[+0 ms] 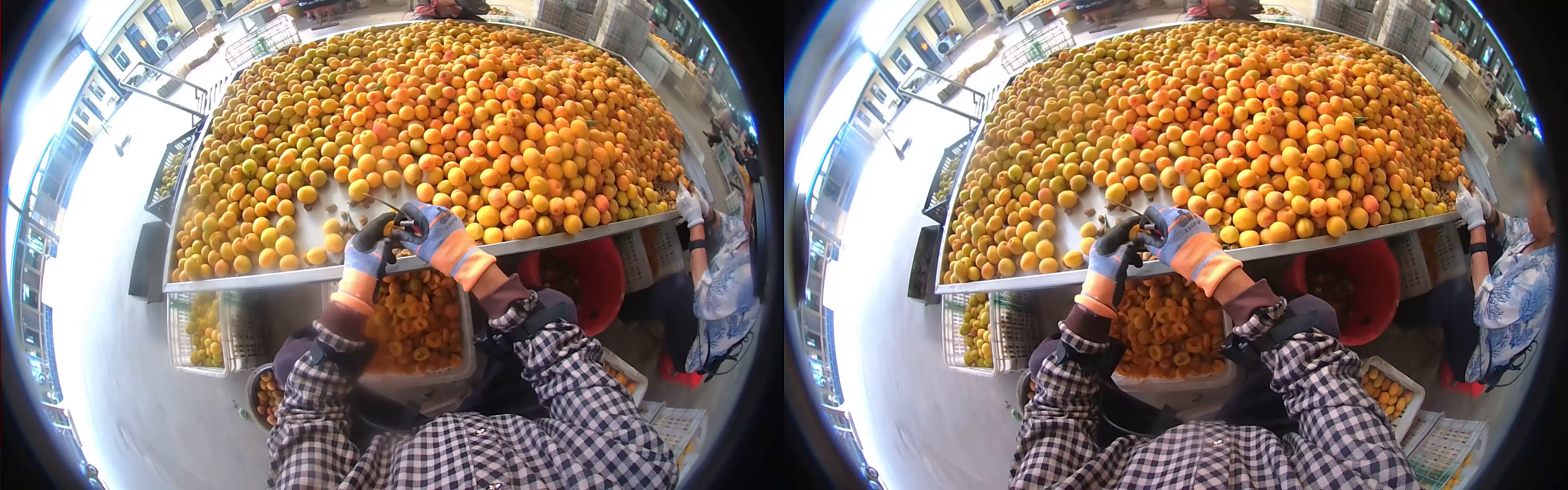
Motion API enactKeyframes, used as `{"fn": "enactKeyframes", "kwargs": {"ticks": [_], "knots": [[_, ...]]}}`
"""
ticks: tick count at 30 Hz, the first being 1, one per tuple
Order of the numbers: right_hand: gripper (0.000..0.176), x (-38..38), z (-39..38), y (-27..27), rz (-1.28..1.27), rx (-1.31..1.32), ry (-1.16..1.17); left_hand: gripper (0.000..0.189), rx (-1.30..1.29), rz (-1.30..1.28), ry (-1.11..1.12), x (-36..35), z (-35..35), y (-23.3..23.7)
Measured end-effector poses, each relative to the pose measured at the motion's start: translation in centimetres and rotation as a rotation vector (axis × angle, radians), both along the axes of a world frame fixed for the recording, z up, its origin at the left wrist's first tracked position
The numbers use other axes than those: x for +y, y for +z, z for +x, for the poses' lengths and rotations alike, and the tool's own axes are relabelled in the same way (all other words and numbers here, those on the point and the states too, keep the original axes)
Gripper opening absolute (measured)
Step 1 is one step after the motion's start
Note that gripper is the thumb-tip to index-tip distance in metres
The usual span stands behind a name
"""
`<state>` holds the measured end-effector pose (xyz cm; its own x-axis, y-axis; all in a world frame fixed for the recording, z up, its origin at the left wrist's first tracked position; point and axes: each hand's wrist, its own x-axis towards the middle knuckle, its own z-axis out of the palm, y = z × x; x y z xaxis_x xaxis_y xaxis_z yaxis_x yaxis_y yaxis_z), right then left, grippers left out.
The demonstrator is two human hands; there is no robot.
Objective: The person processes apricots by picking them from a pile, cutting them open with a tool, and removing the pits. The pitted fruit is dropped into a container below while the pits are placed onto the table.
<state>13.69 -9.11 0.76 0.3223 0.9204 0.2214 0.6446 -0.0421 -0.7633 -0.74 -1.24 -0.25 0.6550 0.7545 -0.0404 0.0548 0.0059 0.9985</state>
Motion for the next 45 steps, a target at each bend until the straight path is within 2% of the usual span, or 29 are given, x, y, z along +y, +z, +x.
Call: {"fn": "enactKeyframes", "kwargs": {"ticks": [1, 3, 6, 9, 13, 15, 17, 18, 21, 22, 23, 25, 27, 28, 29, 30, 31, 33, 36, 41, 43, 45], "knots": [[0.030, 0.0, 0.2, -0.3, -0.058, -0.023, -0.003, 0.041, 0.081, 0.064, 0.016, 0.3, 0.2, -1.3], [0.033, 0.1, 0.4, -0.4, -0.071, 0.023, 0.026, 0.044, 0.078, 0.508, 0.019, 0.5, 0.4, -2.1], [0.033, 0.4, 0.5, -0.8, -0.036, 0.013, 0.016, 0.045, -0.024, 0.489, 0.015, 0.0, 0.4, -1.6], [0.034, 0.6, 0.0, -0.6, 0.000, 0.070, -0.005, 0.046, 0.037, 0.496, -0.002, -0.4, 0.4, -0.2], [0.030, 0.5, -0.8, 0.2, -0.038, 0.066, -0.070, 0.046, 0.038, 0.476, 0.016, -0.5, 0.7, -1.3], [0.029, 0.4, -0.7, -0.1, -0.072, 0.080, -0.096, 0.046, -0.111, 0.509, 0.032, -0.6, 1.1, -1.8], [0.028, 0.6, -0.1, -1.0, -0.015, 0.229, -0.120, 0.045, -0.019, 0.543, 0.032, -1.0, 1.0, -1.8], [0.030, 0.8, 0.4, -1.3, 0.002, 0.147, -0.100, 0.044, 0.070, 0.579, 0.035, -1.1, 1.0, -1.6], [0.030, 0.7, 0.8, -1.0, -0.068, 0.150, -0.101, 0.038, 0.000, 0.459, 0.051, -1.0, 0.7, -0.6], [0.030, 0.6, 1.1, -0.7, -0.049, 0.081, -0.114, 0.038, 0.002, 0.460, 0.052, -0.8, 0.3, -0.2], [0.030, 0.6, 1.2, -0.3, -0.046, 0.082, -0.114, 0.034, 0.066, 0.436, -0.003, -0.6, -0.3, 0.2], [0.033, 0.6, 1.5, 0.2, -0.221, -0.100, -0.238, 0.030, 0.131, 0.413, -0.062, -0.3, -1.8, 1.8], [0.035, 0.5, 1.4, 0.6, -0.216, -0.093, -0.250, 0.025, 0.378, 0.372, -0.365, 0.1, -4.1, 3.8], [0.034, 0.3, 1.3, 0.9, -0.233, -0.099, -0.241, 0.025, 0.319, 0.385, -0.257, 0.8, -5.0, 3.3], [0.033, 0.2, 1.2, 1.0, -0.251, -0.103, -0.232, 0.026, 0.373, 0.555, -0.117, 2.4, -5.8, 2.0], [0.033, 0.3, 1.1, 0.7, -0.254, -0.095, -0.232, 0.027, 0.521, 0.729, 0.004, 3.1, -6.5, 2.8], [0.032, 0.6, 1.2, 0.5, -0.275, -0.103, -0.185, 0.030, 0.780, 0.783, 0.102, 3.5, -7.0, 3.8], [0.031, 0.9, 1.2, 0.1, -0.290, -0.110, -0.136, 0.036, 1.082, 0.889, 0.064, 5.9, -7.9, 3.0], [0.030, 0.7, 0.9, 0.2, -0.249, -0.098, -0.104, 0.038, 1.235, 0.790, -0.023, 8.4, -7.9, 1.3], [0.030, 0.1, 1.0, 0.6, -0.288, -0.076, -0.092, 0.030, 1.203, 0.719, -0.087, 10.1, -8.2, -0.4], [0.030, 0.1, 1.1, 0.5, -0.285, -0.073, -0.087, 0.026, 1.185, 0.812, -0.008, 9.3, -7.7, 0.1], [0.030, 0.1, 1.2, 0.1, -0.284, -0.070, -0.084, 0.024, 1.096, 0.757, 0.101, 8.9, -7.2, 1.6]]}}
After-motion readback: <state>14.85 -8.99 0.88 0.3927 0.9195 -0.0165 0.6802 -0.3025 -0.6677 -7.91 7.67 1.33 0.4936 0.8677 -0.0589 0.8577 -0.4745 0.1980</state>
